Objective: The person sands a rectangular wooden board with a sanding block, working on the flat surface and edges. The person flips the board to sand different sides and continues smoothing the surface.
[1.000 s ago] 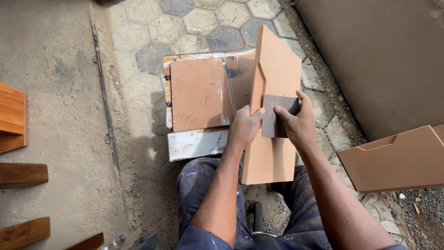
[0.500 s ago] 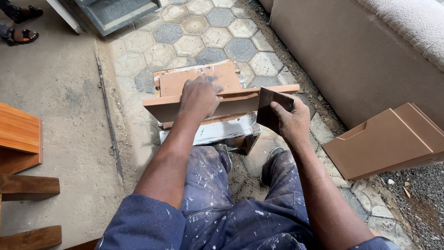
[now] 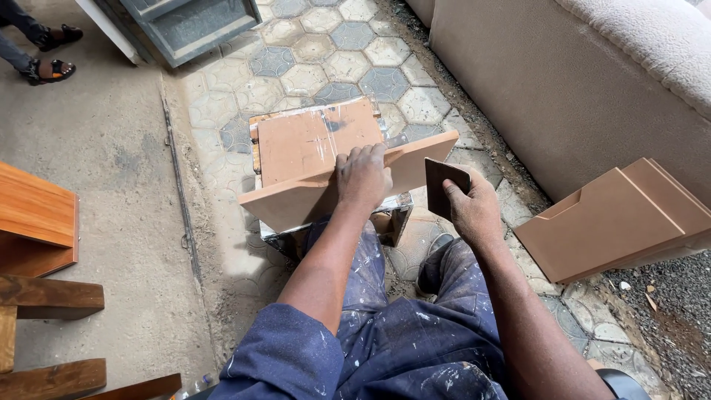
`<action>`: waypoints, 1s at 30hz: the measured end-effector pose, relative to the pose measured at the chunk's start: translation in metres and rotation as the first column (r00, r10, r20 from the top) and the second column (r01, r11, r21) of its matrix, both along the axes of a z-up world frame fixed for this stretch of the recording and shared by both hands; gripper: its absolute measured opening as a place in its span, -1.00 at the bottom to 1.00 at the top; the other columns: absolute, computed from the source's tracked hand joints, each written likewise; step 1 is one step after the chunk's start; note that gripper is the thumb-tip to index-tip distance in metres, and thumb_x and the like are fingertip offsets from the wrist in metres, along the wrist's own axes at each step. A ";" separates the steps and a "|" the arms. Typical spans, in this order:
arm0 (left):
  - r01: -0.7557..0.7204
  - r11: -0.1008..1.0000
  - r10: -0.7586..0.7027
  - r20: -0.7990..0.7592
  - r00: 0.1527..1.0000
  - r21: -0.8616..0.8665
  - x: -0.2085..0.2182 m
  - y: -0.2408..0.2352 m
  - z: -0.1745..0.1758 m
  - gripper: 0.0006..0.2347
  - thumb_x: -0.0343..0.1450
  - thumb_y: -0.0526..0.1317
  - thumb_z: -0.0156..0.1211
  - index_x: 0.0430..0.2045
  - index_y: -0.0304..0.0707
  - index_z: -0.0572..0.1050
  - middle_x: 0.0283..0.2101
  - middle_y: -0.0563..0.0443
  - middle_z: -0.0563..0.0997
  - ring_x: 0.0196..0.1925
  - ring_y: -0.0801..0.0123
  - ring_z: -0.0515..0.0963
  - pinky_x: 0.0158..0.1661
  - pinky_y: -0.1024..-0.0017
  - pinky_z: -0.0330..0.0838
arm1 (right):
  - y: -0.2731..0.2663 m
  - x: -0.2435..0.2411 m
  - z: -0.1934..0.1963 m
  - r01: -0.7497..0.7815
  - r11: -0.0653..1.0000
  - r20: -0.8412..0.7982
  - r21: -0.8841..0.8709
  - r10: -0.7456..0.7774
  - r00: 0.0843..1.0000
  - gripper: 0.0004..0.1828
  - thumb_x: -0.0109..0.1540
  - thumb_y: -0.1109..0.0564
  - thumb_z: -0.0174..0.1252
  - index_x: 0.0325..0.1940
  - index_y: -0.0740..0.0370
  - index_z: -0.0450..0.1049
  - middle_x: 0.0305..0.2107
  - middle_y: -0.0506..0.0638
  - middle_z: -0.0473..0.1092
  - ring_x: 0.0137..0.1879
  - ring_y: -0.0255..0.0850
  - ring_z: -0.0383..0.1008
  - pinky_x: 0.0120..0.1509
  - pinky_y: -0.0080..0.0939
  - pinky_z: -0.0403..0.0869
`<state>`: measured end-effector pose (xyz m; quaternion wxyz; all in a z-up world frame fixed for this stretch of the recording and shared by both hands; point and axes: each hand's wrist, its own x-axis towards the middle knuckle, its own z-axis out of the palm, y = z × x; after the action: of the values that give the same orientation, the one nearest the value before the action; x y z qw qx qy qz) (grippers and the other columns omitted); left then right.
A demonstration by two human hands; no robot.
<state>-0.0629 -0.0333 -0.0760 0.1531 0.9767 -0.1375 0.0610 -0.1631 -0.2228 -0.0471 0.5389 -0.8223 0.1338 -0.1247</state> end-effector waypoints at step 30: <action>0.016 0.996 -0.015 0.011 1.000 -0.088 -0.009 -0.049 0.006 -0.72 0.37 0.15 0.21 -0.34 0.02 0.57 -0.26 -0.01 0.65 -0.10 0.05 0.65 -0.07 -0.01 0.38 | -0.012 -0.015 0.025 0.327 0.942 -0.104 -0.075 -0.333 0.937 -0.60 0.17 0.05 0.19 0.10 -0.24 0.43 -0.07 0.04 0.46 0.07 0.01 0.48 0.14 0.02 0.39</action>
<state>-0.0716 -0.0828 -0.0703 0.1960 0.9675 -0.1430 0.0710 -0.1785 -0.2351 -0.0221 0.4781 -0.8089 0.2971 -0.1695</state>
